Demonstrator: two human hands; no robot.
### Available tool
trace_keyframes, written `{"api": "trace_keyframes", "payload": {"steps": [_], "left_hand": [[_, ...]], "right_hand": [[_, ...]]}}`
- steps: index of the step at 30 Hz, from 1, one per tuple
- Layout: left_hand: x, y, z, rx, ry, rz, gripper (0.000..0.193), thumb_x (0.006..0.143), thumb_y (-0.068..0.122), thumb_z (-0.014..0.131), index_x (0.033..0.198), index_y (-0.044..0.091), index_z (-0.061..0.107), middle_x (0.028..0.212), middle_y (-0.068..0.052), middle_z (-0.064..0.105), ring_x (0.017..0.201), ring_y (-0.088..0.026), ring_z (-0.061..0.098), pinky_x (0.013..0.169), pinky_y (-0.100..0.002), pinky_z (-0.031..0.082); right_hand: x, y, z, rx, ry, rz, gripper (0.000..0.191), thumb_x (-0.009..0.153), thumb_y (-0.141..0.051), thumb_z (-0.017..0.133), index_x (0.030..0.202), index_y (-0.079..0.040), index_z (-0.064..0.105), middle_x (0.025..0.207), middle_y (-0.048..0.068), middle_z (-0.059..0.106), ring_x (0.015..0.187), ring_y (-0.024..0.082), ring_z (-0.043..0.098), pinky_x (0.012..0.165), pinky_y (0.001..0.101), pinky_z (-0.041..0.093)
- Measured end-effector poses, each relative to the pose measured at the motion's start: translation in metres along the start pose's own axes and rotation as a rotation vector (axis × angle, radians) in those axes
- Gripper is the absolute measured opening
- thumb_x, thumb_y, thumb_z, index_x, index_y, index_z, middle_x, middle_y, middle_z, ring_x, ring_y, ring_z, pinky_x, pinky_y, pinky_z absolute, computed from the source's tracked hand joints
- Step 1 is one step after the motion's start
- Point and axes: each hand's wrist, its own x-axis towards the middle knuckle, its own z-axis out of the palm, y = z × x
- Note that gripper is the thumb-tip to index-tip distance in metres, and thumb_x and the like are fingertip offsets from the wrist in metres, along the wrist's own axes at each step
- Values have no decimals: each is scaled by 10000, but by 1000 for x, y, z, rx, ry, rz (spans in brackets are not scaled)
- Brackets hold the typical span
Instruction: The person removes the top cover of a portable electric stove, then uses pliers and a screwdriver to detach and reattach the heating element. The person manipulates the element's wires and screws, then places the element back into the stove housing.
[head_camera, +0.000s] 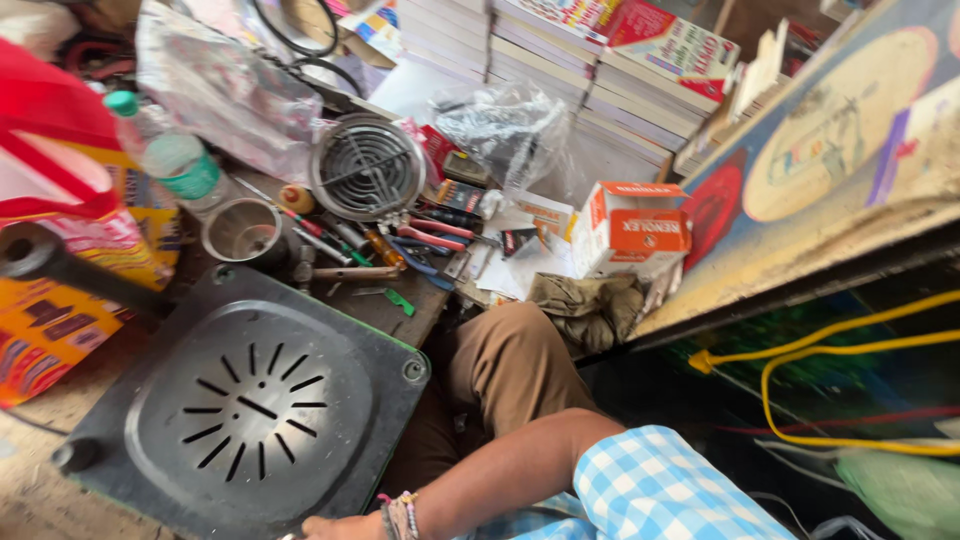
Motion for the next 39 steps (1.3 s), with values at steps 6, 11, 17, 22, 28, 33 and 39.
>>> {"api": "trace_keyframes", "payload": {"steps": [6, 11, 17, 22, 28, 33, 39], "left_hand": [[2, 8, 7, -27, 15, -5, 329, 988, 392, 680, 1156, 118, 610, 811, -164, 726, 722, -326, 725, 672, -469, 554], [-6, 15, 14, -47, 27, -13, 331, 971, 373, 680, 1184, 133, 599, 792, -153, 724, 702, -314, 725, 652, -461, 553], [-12, 20, 14, -61, 30, -14, 347, 950, 349, 680, 1217, 151, 585, 770, -140, 721, 677, -300, 726, 629, -452, 551], [-16, 19, 22, -82, 31, -19, 369, 932, 330, 680, 1245, 166, 574, 751, -129, 719, 657, -289, 726, 609, -444, 549], [-19, 17, 30, -98, 37, -21, 406, 911, 306, 681, 1279, 183, 561, 728, -116, 716, 632, -275, 727, 586, -435, 548], [-20, 18, 34, -106, 37, -19, 443, 893, 287, 681, 1307, 198, 549, 709, -105, 714, 612, -263, 727, 566, -428, 546], [-20, 18, 38, -109, 43, -8, 493, 872, 263, 681, 1341, 216, 536, 687, -92, 711, 587, -249, 728, 542, -418, 545]], "right_hand": [[-3, 0, 0, 70, -2, -46, 348, 1019, -116, 429, 1355, -37, 474, 1330, 207, 595, 1090, 345, 676, 801, 444, 581], [-9, -15, -20, 41, 65, -233, 337, 1052, -99, 412, 1372, -32, 495, 1328, 201, 614, 1132, 308, 693, 775, 414, 584], [2, -40, -62, -346, -188, -47, 383, 1057, -210, 470, 1275, 78, 600, 1082, 185, 689, 917, 213, 731, 710, 326, 631], [-15, -59, -86, -197, 157, -242, 410, 1002, -149, 471, 1325, 86, 560, 1023, 220, 652, 890, 312, 691, 701, 406, 594], [-11, -56, -92, -50, 54, -175, 335, 1056, -217, 488, 1188, 87, 542, 921, 195, 619, 846, 309, 703, 804, 403, 617], [-17, -51, -78, -316, 54, -193, 289, 1015, -176, 501, 1222, 3, 594, 1034, 226, 633, 867, 342, 700, 690, 436, 592], [-14, -51, -82, -157, -18, -155, 223, 1049, -163, 496, 1145, 13, 595, 983, 201, 620, 891, 323, 696, 800, 446, 608]]}}
